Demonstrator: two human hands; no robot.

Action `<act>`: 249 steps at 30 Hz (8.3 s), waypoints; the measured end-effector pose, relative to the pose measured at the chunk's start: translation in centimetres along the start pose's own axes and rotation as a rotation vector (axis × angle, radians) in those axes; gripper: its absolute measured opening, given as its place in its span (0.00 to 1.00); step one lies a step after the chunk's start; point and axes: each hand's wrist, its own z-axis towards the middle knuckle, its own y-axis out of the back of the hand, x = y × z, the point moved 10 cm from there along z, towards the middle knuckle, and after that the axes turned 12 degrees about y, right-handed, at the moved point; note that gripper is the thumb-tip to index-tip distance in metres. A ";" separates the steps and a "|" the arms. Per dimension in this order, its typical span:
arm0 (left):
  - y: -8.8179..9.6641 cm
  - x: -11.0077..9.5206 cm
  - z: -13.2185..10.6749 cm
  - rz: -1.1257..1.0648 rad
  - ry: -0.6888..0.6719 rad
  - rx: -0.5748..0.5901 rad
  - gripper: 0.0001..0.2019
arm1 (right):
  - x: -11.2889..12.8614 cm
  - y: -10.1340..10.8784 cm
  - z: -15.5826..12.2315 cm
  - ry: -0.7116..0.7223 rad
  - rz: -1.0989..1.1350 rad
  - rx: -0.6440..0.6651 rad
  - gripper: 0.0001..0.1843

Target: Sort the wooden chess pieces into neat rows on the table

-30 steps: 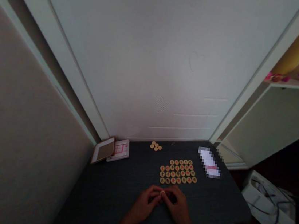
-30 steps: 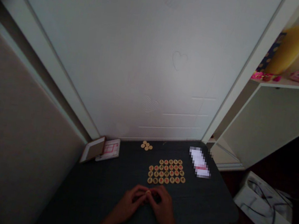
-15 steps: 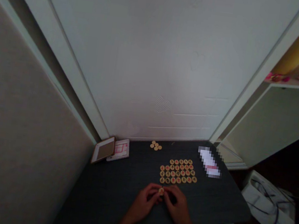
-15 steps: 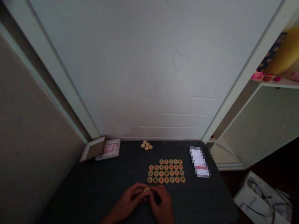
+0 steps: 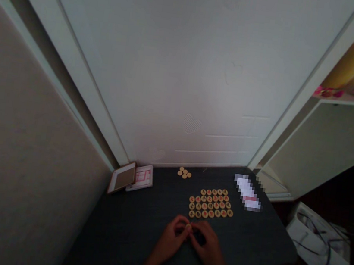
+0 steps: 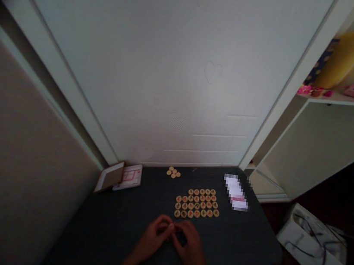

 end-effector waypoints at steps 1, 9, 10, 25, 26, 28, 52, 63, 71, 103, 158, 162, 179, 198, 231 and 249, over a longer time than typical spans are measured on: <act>0.0 0.0 0.1 0.001 -0.004 -0.005 0.16 | 0.1 0.0 0.0 -0.001 0.000 0.001 0.10; -0.3 -0.5 -0.3 -0.020 -0.018 0.066 0.17 | -0.3 0.0 -0.1 -0.020 -0.006 -0.028 0.12; -0.4 -0.6 -0.4 -0.018 -0.024 0.073 0.17 | -0.3 0.0 -0.1 -0.018 -0.006 -0.028 0.12; -0.2 0.0 -0.3 -0.022 -0.049 0.014 0.19 | -0.4 0.2 -0.4 -0.011 0.004 -0.057 0.13; -0.2 0.0 -0.4 -0.023 -0.057 0.013 0.19 | -0.4 0.2 -0.4 -0.012 0.007 -0.052 0.14; -0.3 -0.3 -0.7 -0.012 -0.078 0.017 0.18 | -0.3 0.2 -0.4 -0.010 0.006 -0.046 0.14; 0.1 0.6 -0.1 -0.029 -0.020 -0.014 0.17 | -1.2 -0.9 -0.5 -0.008 -0.021 -0.010 0.13; 0.5 0.9 0.1 -0.027 -0.012 -0.041 0.19 | -1.0 -0.4 -0.4 -0.047 -0.013 -0.011 0.13; 0.0 0.9 -0.4 -0.012 -0.017 0.013 0.18 | -1.0 -0.1 -0.3 -0.069 0.012 -0.020 0.13; -0.2 -0.3 -0.1 0.039 -0.052 -0.010 0.15 | -0.1 0.3 -0.2 -0.008 0.008 -0.033 0.11; 0.5 -6.4 15.5 0.695 -0.181 -0.088 0.07 | -1.3 2.5 -0.5 -0.086 -0.027 -0.233 0.12; 0.5 -6.3 15.5 0.694 -0.189 -0.080 0.08 | -1.0 2.7 -0.5 -0.075 -0.045 -0.249 0.11; 0.3 -6.3 15.1 0.737 -0.237 -0.106 0.08 | -0.5 2.9 -0.3 -0.043 -0.066 -0.267 0.10; 1.9 -6.9 14.4 0.680 -0.349 -0.200 0.12 | -1.3 2.8 -0.6 -0.041 -0.083 -0.276 0.12; 9.2 -10.0 9.9 0.621 -0.429 -0.468 0.10 | -1.0 3.3 -0.5 -0.062 -0.085 -0.288 0.15; 4.6 -8.2 9.0 0.024 -0.203 0.039 0.19 | -0.4 3.0 12.3 0.202 -0.140 -0.113 0.11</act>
